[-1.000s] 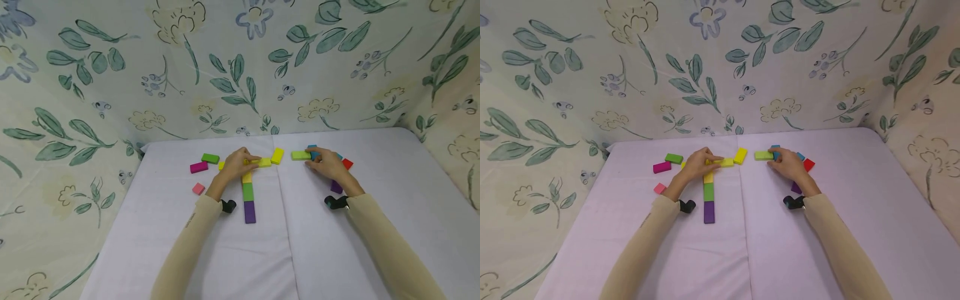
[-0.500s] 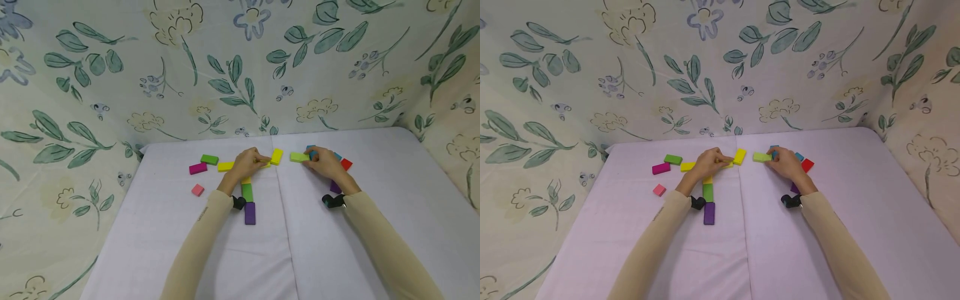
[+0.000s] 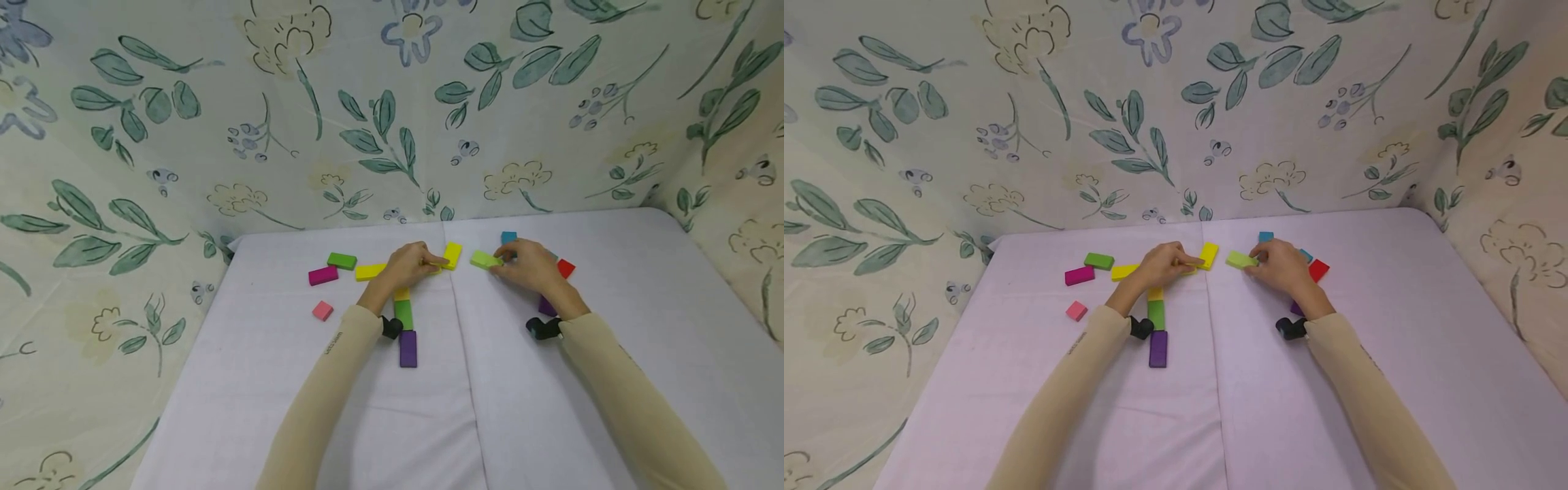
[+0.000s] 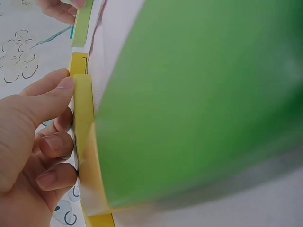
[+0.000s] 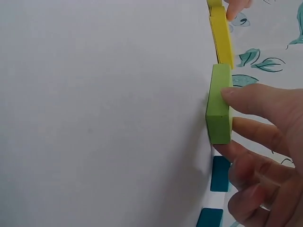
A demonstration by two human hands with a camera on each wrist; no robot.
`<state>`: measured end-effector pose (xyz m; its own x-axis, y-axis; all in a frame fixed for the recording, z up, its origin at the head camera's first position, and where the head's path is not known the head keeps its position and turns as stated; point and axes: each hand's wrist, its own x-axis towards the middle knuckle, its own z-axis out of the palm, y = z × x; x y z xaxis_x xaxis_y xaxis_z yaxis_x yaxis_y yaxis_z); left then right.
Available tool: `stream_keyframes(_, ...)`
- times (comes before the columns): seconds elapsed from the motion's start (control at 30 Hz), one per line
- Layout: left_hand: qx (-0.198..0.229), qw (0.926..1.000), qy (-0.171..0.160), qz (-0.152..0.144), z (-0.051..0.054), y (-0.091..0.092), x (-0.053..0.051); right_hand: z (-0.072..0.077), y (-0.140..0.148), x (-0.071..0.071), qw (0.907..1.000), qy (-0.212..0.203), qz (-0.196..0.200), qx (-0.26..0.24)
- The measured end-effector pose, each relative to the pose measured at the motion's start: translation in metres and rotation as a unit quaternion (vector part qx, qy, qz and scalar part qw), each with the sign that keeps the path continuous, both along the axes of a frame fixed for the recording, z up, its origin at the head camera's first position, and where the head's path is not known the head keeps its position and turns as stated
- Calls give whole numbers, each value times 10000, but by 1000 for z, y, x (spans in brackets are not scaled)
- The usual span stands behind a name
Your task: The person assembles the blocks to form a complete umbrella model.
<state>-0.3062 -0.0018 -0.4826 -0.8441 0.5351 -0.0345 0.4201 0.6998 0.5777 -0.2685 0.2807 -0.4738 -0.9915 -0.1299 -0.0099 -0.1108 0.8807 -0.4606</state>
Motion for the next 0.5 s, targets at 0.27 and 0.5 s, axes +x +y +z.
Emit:
stream_keyframes(0.27,-22,10000,-15,49,2,-1,0,-9,-3,-5,9994,153,45,-316)
stream_keyframes(0.5,-43,9998,-89,184,2,0,2,-11,-7,-4,9983,198,-166,-525)
